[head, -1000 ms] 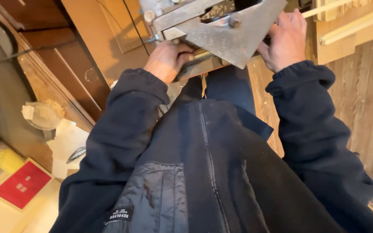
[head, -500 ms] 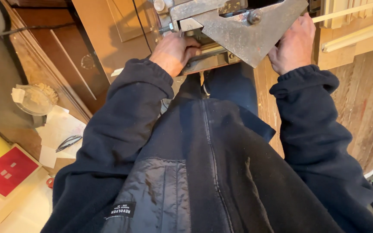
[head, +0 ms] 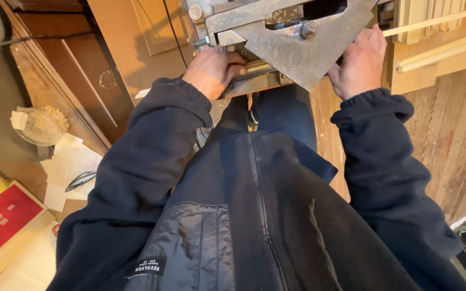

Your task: Cutting wooden frame molding strips to size using a miter cutter machine.

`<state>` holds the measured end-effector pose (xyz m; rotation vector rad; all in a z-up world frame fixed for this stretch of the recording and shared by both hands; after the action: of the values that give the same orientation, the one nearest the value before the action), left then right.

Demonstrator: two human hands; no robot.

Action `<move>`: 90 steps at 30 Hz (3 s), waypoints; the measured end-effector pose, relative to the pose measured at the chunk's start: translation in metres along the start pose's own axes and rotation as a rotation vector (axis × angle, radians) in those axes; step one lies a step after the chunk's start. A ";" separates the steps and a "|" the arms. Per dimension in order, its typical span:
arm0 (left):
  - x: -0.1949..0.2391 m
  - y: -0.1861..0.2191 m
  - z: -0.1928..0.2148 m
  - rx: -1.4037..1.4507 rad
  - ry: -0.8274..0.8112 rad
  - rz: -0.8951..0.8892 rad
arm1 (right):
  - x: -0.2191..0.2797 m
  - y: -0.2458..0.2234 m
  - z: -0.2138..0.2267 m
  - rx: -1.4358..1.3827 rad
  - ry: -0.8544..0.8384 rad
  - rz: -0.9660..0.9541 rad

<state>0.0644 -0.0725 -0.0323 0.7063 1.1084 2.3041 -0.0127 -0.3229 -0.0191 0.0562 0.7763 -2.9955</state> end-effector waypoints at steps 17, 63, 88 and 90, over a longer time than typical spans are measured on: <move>-0.003 -0.024 -0.008 -0.089 0.164 -0.127 | -0.015 0.008 -0.005 0.068 -0.036 -0.031; 0.015 0.000 0.001 -0.063 0.161 -0.067 | -0.048 0.059 0.007 -0.129 -0.373 0.082; 0.005 -0.020 -0.013 -0.077 0.098 -0.030 | 0.041 0.074 0.086 -0.252 0.307 -0.257; 0.009 -0.020 -0.011 -0.087 0.116 0.001 | 0.046 0.087 0.104 -0.494 0.478 -0.334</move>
<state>0.0547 -0.0623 -0.0525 0.5462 1.0503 2.4047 -0.0561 -0.4505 0.0272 0.7040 1.7030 -3.0036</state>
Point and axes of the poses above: each hand's wrist, its own x-axis away from the middle knuckle, its own z-axis out of the back of the hand, y = z × x, the point moved 10 cm from there along -x, towards the middle knuckle, and after that the axes turned 6 degrees about y, right-handed, at the moved point
